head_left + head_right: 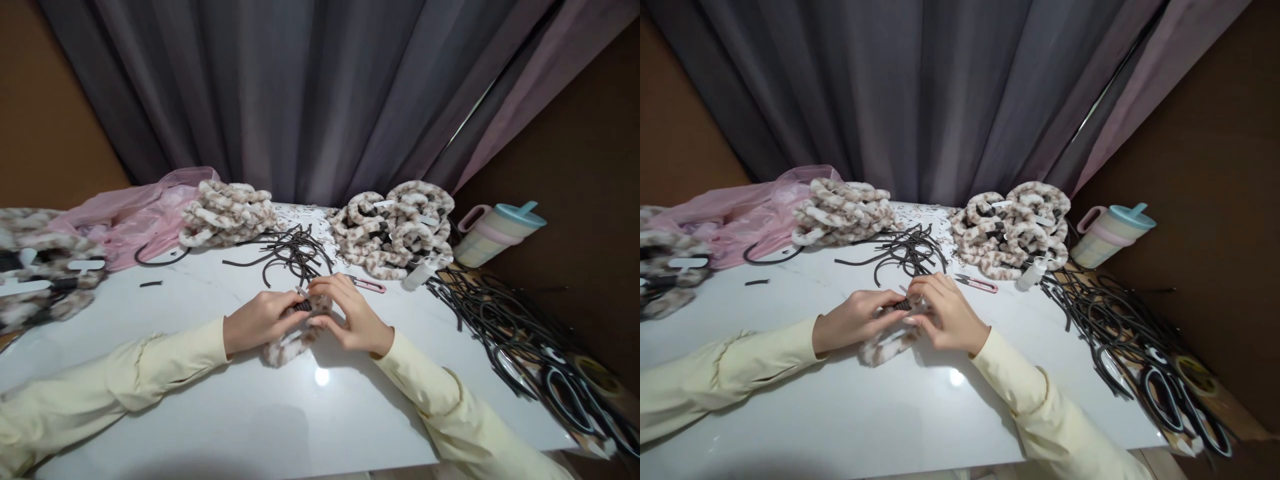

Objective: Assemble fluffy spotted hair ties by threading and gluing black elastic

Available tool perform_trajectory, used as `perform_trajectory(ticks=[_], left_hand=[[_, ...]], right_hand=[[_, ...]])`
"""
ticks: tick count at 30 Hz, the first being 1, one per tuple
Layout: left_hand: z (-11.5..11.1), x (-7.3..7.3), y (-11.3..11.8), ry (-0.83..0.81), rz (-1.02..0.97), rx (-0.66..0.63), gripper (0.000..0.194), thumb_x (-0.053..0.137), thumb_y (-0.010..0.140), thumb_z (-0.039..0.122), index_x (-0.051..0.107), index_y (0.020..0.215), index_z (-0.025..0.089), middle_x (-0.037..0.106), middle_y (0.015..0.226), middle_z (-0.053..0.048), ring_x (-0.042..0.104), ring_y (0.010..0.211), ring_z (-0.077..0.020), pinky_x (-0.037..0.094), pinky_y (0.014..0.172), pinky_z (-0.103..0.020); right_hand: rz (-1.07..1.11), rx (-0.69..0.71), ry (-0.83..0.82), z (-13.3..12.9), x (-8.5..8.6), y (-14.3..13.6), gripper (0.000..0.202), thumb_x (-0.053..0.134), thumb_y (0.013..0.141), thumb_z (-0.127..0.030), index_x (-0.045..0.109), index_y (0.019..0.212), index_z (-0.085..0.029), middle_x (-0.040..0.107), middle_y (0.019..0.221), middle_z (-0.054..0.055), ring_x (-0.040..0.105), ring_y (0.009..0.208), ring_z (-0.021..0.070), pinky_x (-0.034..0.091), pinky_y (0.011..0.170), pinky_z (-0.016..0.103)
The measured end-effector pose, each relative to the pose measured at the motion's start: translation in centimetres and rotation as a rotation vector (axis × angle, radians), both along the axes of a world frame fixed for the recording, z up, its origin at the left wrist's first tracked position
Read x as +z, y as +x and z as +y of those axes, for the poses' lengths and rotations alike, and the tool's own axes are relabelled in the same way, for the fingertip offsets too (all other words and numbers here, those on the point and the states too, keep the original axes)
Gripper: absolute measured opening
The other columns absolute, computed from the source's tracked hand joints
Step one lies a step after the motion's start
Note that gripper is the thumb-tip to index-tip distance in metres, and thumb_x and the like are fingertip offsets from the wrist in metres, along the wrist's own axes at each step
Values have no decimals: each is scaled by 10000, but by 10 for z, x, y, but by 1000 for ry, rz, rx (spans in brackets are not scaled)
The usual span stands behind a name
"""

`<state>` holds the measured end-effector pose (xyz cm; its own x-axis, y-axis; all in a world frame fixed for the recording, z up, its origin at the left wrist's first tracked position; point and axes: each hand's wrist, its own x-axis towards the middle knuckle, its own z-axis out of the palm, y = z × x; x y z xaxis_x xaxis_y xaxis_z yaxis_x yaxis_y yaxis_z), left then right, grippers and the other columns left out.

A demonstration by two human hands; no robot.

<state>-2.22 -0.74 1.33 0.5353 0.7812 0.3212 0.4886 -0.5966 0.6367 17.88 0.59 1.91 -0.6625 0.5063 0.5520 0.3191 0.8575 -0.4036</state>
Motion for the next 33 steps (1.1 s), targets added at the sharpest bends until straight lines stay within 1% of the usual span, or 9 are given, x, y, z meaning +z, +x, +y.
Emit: perform_trajectory(ticks=[2, 5, 7, 12, 18, 21, 26, 30, 33], left_hand=[[-1, -2, -2, 280, 123, -96, 226, 410, 903, 250, 585, 936, 110, 648, 759, -79, 603, 671, -170, 458, 620, -266], [-2, -4, -2, 499, 220, -139, 244, 337, 927, 207, 549, 974, 95, 635, 747, -88, 599, 661, -183, 469, 598, -280], [-2, -4, -1, 516, 211, -118, 228, 324, 930, 198, 514, 1005, 99, 634, 778, -91, 608, 691, -184, 482, 613, -282], [-3, -1, -2, 355, 88, -65, 193, 411, 915, 262, 457, 1042, 124, 626, 841, -69, 608, 701, -143, 484, 620, -228], [-5, -1, -3, 423, 4, -66, 174, 361, 901, 165, 528, 918, 121, 617, 711, -50, 598, 635, -138, 465, 596, -222], [-8, 0, -2, 257, -69, -78, 159, 392, 875, 166, 546, 871, 130, 631, 678, -35, 596, 586, -128, 452, 555, -209], [-10, 14, 1, -326, -195, 5, 63, 528, 785, 213, 544, 760, 158, 654, 616, 3, 596, 549, -116, 448, 550, -201], [-5, 25, 3, -639, -343, -27, 174, 611, 736, 287, 486, 740, 166, 624, 543, 18, 579, 513, -119, 446, 529, -216], [-1, 26, 3, -780, -400, -74, 251, 637, 730, 341, 459, 728, 164, 643, 582, 1, 569, 497, -110, 446, 507, -216]], right_hand=[[-77, -38, 27, 1, 5, 3, 172, 493, 869, -294, 495, 994, -175, 594, 952, 81, 447, 932, 241, 351, 791, 397], [-205, -65, 81, 0, 4, 1, 126, 434, 888, -270, 496, 916, -163, 594, 843, 71, 425, 961, 261, 310, 783, 405], [-249, -84, 112, -2, 0, -2, 112, 399, 892, -224, 486, 883, -155, 583, 825, 76, 428, 953, 255, 299, 785, 402], [-177, -164, 111, -5, -3, -8, 89, 378, 831, -126, 460, 838, -157, 564, 786, 71, 436, 879, 232, 284, 780, 400], [-77, -125, 69, -10, -5, -13, 84, 364, 789, -100, 415, 787, -167, 518, 746, 48, 432, 790, 198, 294, 731, 369], [-31, -124, 149, -13, -8, -16, 104, 358, 757, -75, 402, 761, -169, 491, 704, 38, 440, 817, 206, 287, 712, 358], [-91, -118, 299, -13, -5, -13, 119, 352, 796, -74, 435, 799, -160, 525, 729, 53, 453, 863, 222, 280, 735, 370], [-254, -153, 388, -6, 2, -6, 141, 333, 930, -174, 468, 946, -135, 586, 857, 86, 448, 919, 234, 263, 782, 383], [-285, -152, 394, -5, 3, -6, 138, 347, 942, -201, 470, 951, -139, 592, 866, 85, 443, 929, 234, 260, 786, 379]])
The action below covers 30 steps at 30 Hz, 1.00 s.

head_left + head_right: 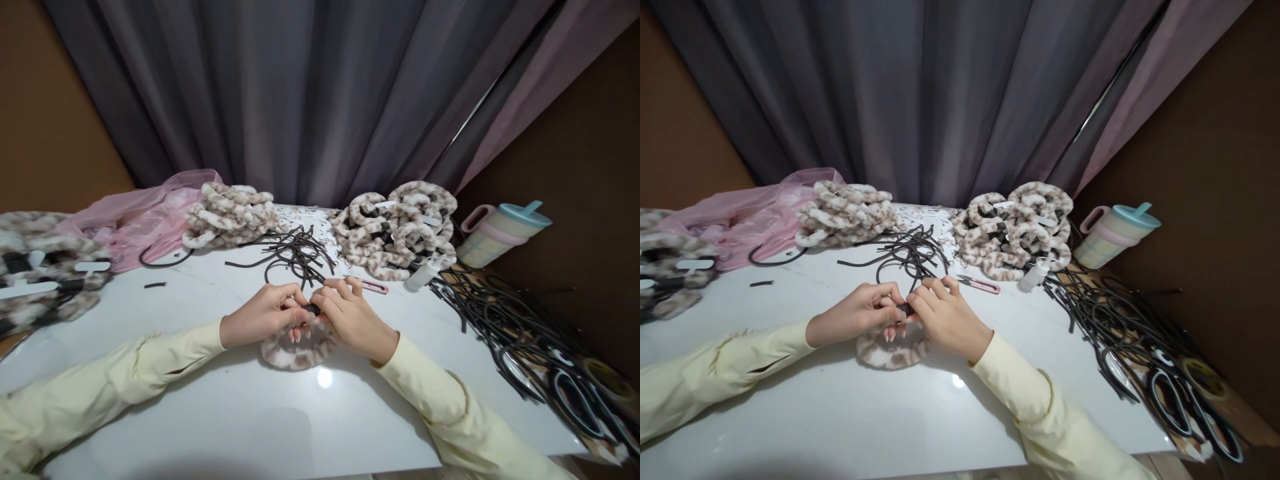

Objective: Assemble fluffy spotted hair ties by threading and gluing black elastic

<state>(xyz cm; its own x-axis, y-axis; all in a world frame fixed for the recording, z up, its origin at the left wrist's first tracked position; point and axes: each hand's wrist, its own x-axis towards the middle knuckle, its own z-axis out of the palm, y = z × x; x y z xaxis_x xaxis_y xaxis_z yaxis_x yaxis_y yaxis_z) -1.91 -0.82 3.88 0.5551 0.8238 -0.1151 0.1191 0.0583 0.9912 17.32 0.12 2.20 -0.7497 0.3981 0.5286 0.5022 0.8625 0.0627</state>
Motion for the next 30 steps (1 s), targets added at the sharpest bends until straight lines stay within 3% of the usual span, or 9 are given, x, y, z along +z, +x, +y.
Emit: perform_trajectory(ticks=[9, 16, 20, 25, 30], left_hand=[[0, -10, 2, -277, -177, -124, 332, 672, 731, 395, 473, 673, 137, 641, 592, -29, 420, 410, -44, 278, 370, -151], [5, -17, -1, -392, -305, -179, 308, 628, 784, 379, 548, 721, 88, 571, 571, -11, 272, 393, -11, 130, 380, -175], [5, -16, 1, -473, -290, -172, 320, 652, 761, 386, 536, 693, 95, 515, 517, 23, 222, 384, -4, 124, 392, -172], [6, -15, 0, -417, -302, -126, 314, 674, 741, 377, 517, 705, 108, 634, 664, -67, 307, 435, -24, 168, 406, -163], [8, -12, -3, -396, -332, -156, 263, 675, 746, 321, 569, 766, 82, 636, 719, -91, 338, 482, -40, 228, 435, -170]], right_hand=[[243, 80, -55, -13, -10, -9, 125, 377, 778, -54, 432, 774, -166, 532, 696, 40, 454, 818, 212, 281, 704, 362], [132, 104, -49, -6, -4, -5, 91, 385, 892, -129, 468, 927, -139, 554, 784, 78, 444, 820, 216, 328, 718, 361], [222, 117, -98, -9, -7, -9, 130, 361, 879, -86, 473, 896, -149, 525, 727, 65, 429, 755, 205, 330, 655, 338], [436, 109, -221, -10, -11, -12, 110, 383, 866, -110, 460, 828, -179, 520, 708, 52, 443, 715, 192, 343, 620, 327], [501, 140, -326, -8, -7, -8, 81, 441, 876, -138, 502, 908, -181, 567, 749, 53, 468, 721, 184, 370, 644, 331]])
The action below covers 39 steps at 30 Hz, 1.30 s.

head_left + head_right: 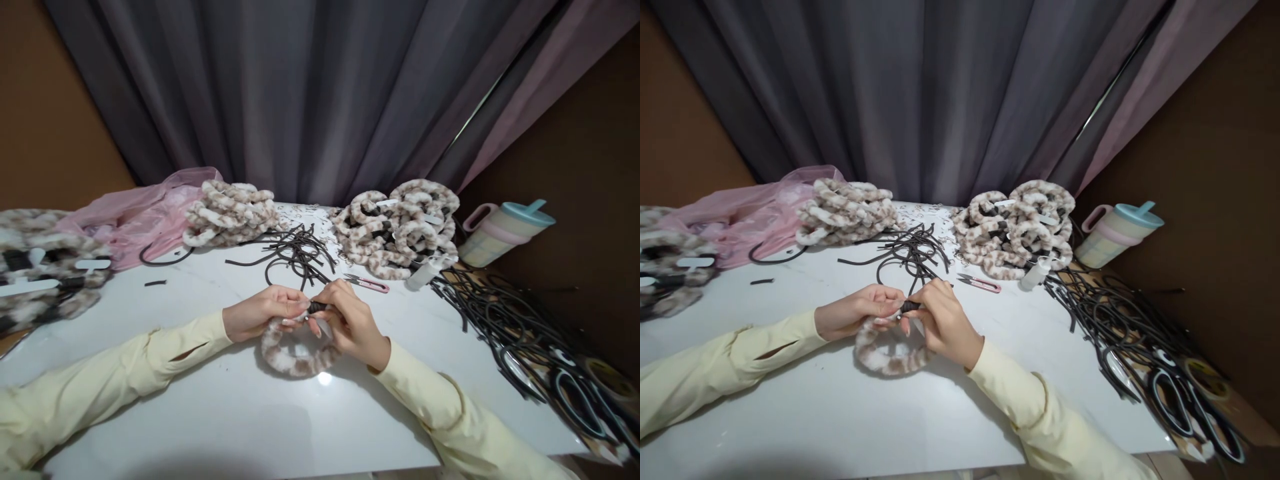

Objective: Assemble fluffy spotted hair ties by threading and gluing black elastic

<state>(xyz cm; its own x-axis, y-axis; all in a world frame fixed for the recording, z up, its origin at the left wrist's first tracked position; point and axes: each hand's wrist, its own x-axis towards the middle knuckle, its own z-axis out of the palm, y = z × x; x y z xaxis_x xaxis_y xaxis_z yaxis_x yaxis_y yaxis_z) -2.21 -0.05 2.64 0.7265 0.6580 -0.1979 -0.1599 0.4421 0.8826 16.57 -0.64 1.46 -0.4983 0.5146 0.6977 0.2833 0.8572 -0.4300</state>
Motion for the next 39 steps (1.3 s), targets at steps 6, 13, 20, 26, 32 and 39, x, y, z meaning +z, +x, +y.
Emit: perform_trajectory(ticks=[6, 13, 20, 26, 32, 39], left_hand=[[1, 6, -3, 50, 34, -39, 272, 662, 753, 321, 618, 854, 73, 564, 679, -46, 323, 516, -57, 241, 467, -182], [-1, 4, 0, 36, 42, -35, 254, 642, 767, 305, 642, 879, 77, 592, 745, -65, 337, 536, -61, 268, 480, -180], [-1, 7, 0, 54, 33, -11, 275, 625, 782, 312, 622, 922, 76, 636, 765, -80, 332, 515, -46, 215, 463, -189], [-4, 4, 2, 15, 85, 31, 257, 646, 767, 330, 542, 819, 101, 630, 785, -65, 307, 497, -32, 193, 465, -189], [-5, 6, 5, 60, 150, 67, 300, 640, 764, 375, 470, 759, 128, 579, 644, 10, 321, 481, -29, 218, 475, -176], [-10, 11, 4, 293, 232, 119, 330, 544, 814, 457, 441, 754, 150, 598, 602, 10, 364, 456, -42, 235, 465, -190]], right_hand=[[-67, -29, 89, -1, 1, 1, 247, 330, 869, -99, 535, 983, -177, 561, 731, 57, 465, 687, 185, 345, 620, 334], [24, -47, 69, -2, -3, -1, 158, 372, 866, -104, 510, 878, -177, 551, 699, 54, 456, 678, 187, 365, 603, 333], [-66, 22, 135, 3, -3, 4, 305, 340, 895, -75, 501, 1133, -177, 544, 778, 68, 432, 706, 183, 382, 613, 325], [-94, -25, 153, 3, -5, 2, 213, 360, 872, -67, 522, 983, -149, 524, 736, 69, 418, 686, 189, 362, 588, 323], [13, -27, -2, 0, -4, -1, 176, 373, 888, -88, 521, 949, -161, 536, 739, 51, 438, 695, 174, 382, 619, 305], [18, -7, -24, 4, -3, 3, 217, 470, 883, -97, 479, 1085, -175, 528, 807, 47, 449, 708, 157, 386, 603, 270]])
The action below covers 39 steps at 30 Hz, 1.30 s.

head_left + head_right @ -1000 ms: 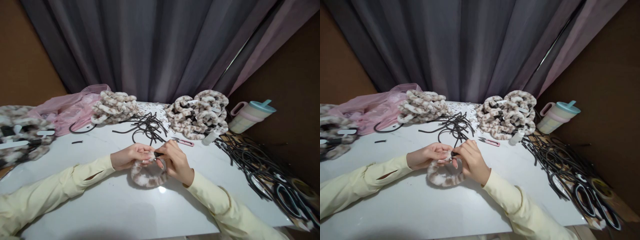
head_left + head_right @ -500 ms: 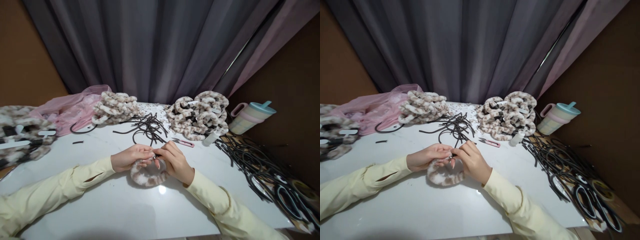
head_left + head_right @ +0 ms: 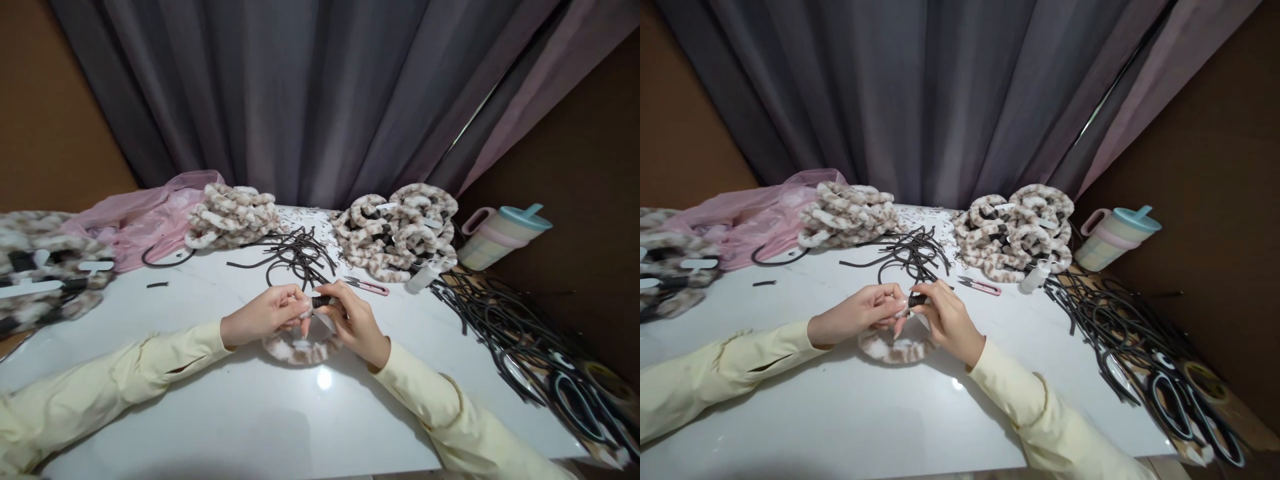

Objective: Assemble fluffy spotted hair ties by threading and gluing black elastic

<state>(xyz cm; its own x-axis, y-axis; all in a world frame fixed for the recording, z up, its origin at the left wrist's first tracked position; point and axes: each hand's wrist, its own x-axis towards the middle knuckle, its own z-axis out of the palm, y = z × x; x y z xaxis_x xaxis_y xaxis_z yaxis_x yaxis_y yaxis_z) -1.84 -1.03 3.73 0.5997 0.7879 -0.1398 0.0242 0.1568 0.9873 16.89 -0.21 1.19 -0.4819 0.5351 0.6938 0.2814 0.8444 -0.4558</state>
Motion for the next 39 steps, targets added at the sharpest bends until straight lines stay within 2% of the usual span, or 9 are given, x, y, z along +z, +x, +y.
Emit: perform_trajectory(ticks=[5, 10, 15, 22, 26, 29, 32, 35, 39], left_hand=[[-1, 3, 0, -12, 3, -14, 324, 553, 807, 449, 442, 749, 150, 501, 549, 58, 368, 463, -43, 222, 449, -183], [-3, 6, 1, 80, 75, -62, 316, 498, 841, 442, 443, 733, 151, 506, 530, 55, 313, 427, -40, 198, 416, -185], [-10, 5, 2, 108, 89, -92, 325, 465, 858, 449, 430, 718, 158, 477, 501, 61, 317, 415, -44, 223, 409, -181], [-7, 0, 0, 95, 41, -62, 325, 467, 854, 464, 422, 736, 165, 403, 497, 79, 274, 408, -44, 196, 390, -181], [-7, -1, 1, 120, 87, -47, 307, 441, 871, 441, 412, 726, 172, 405, 494, 83, 275, 399, -46, 208, 389, -179], [-8, -1, 0, 328, 181, 32, 280, 407, 895, 383, 434, 720, 166, 434, 501, 71, 346, 428, -55, 273, 434, -180], [-9, -5, -2, 640, 274, 93, 217, 384, 910, 292, 455, 746, 169, 466, 533, 59, 414, 461, -69, 331, 481, -189], [-8, -13, -4, 926, 314, 104, 150, 357, 915, 212, 472, 828, 171, 515, 601, 36, 473, 502, -84, 370, 508, -195], [-7, -21, -4, 1195, 368, 116, 152, 333, 923, 180, 470, 860, 162, 553, 661, -9, 527, 566, -116, 401, 530, -215]], right_hand=[[-74, 15, 170, 4, -4, 2, 192, 462, 884, -92, 479, 1061, -164, 510, 761, 52, 430, 717, 173, 391, 615, 297], [-161, -84, 347, -1, -4, 0, 179, 397, 887, -82, 474, 1045, -121, 524, 763, 97, 416, 708, 199, 382, 602, 339], [-182, -132, 438, -5, -6, -1, 148, 366, 886, -108, 482, 978, -120, 504, 720, 98, 393, 672, 206, 370, 570, 344], [-200, -108, 401, -3, -5, -1, 269, 358, 897, -93, 445, 1150, -116, 529, 822, 114, 434, 762, 220, 407, 632, 360], [-138, -68, 309, -4, -7, -4, 224, 356, 895, -82, 463, 1086, -131, 512, 804, 98, 422, 749, 208, 403, 638, 351], [-38, -26, 99, -5, -4, -5, 170, 380, 906, -110, 462, 1048, -157, 514, 815, 73, 440, 756, 186, 400, 657, 326], [-72, 30, -82, -4, 6, -1, 153, 419, 930, -265, 478, 1032, -168, 531, 856, 68, 456, 798, 183, 393, 710, 331], [-168, 80, -196, -2, 15, 3, 295, 344, 945, -412, 518, 925, -174, 534, 811, 52, 453, 798, 184, 371, 732, 342], [-124, 71, -254, -1, 15, 4, 352, 342, 940, -441, 541, 853, -164, 522, 733, 33, 446, 726, 164, 365, 685, 315]])
